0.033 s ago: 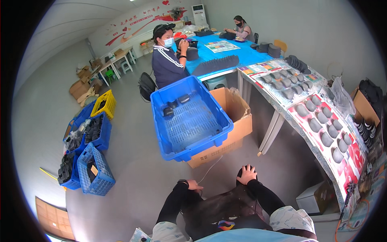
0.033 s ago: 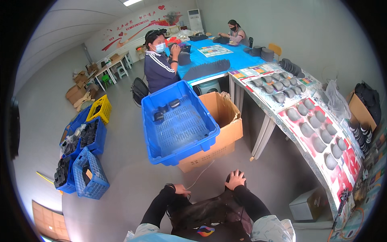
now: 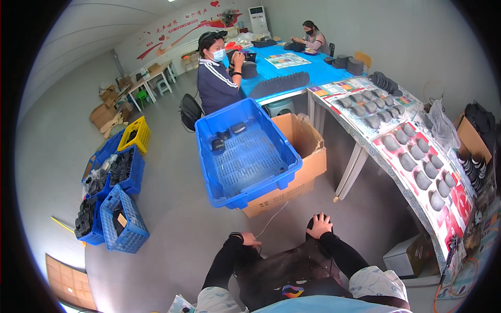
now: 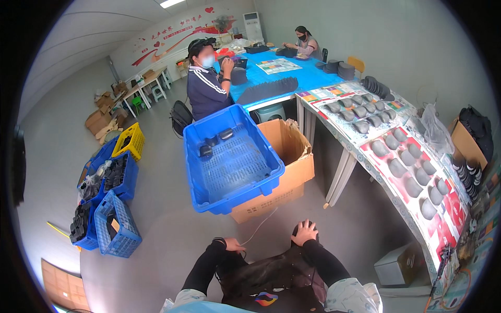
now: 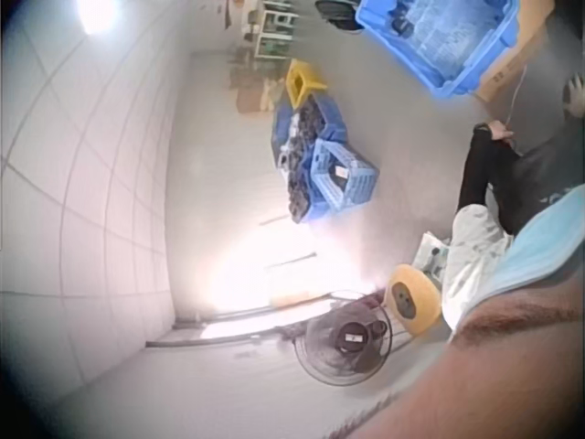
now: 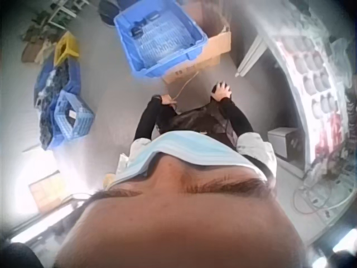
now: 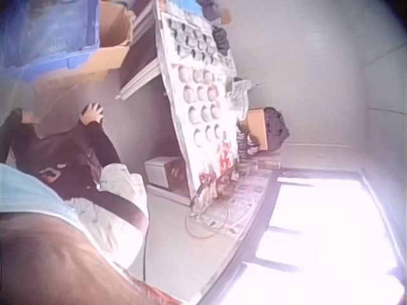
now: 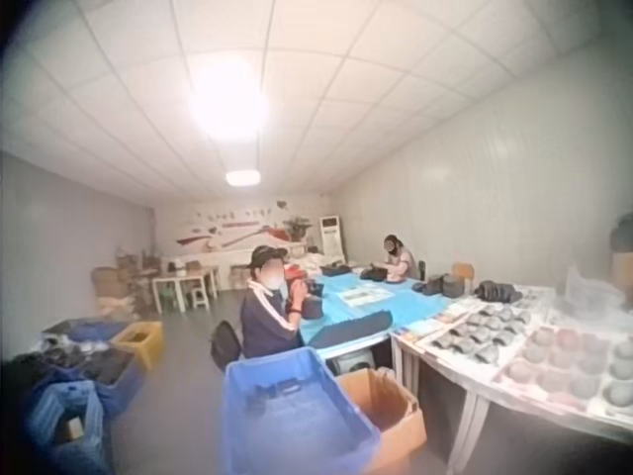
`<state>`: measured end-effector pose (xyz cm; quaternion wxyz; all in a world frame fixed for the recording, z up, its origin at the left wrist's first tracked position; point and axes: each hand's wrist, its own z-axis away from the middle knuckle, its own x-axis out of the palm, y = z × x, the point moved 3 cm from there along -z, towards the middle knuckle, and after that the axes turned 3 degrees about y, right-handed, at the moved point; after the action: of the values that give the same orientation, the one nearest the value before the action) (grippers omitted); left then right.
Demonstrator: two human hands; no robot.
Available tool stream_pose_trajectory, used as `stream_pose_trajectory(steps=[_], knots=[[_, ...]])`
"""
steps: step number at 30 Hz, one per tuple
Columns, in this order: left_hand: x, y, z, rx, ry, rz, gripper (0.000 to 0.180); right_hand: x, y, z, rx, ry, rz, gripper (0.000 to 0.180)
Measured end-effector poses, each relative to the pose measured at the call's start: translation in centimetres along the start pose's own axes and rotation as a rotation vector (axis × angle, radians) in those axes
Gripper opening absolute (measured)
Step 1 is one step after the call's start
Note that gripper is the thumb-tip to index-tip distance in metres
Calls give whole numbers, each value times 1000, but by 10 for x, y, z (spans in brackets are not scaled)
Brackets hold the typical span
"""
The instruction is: Using an airbrush or spray gun to apply a substance to shoe components arranged on a table.
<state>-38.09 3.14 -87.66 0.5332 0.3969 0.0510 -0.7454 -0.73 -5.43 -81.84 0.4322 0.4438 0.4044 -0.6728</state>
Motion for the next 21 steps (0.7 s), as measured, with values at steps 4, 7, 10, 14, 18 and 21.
stream_pose_trajectory(steps=[4, 7, 10, 14, 18, 21], knots=[[-6, -38, 11, 43, 189, -225, 53, 0, -5, 3, -1, -18, 2, 89], [-10, -88, 26, -72, 184, -144, 53, 10, -1, -7, 1, -38, 3, 88], [3, -153, 73, -323, 169, -50, 56, 16, 12, -28, -34, -117, -55, 86], [23, -227, 174, -567, 452, 391, 53, -39, 28, -51, -263, 12, -260, 68], [2, -252, 237, -592, 948, 379, 45, -195, 1, -36, -438, 923, -543, 34], [-28, -223, 217, -702, 1140, 347, 29, -293, -54, 0, -634, 1192, -643, 26]])
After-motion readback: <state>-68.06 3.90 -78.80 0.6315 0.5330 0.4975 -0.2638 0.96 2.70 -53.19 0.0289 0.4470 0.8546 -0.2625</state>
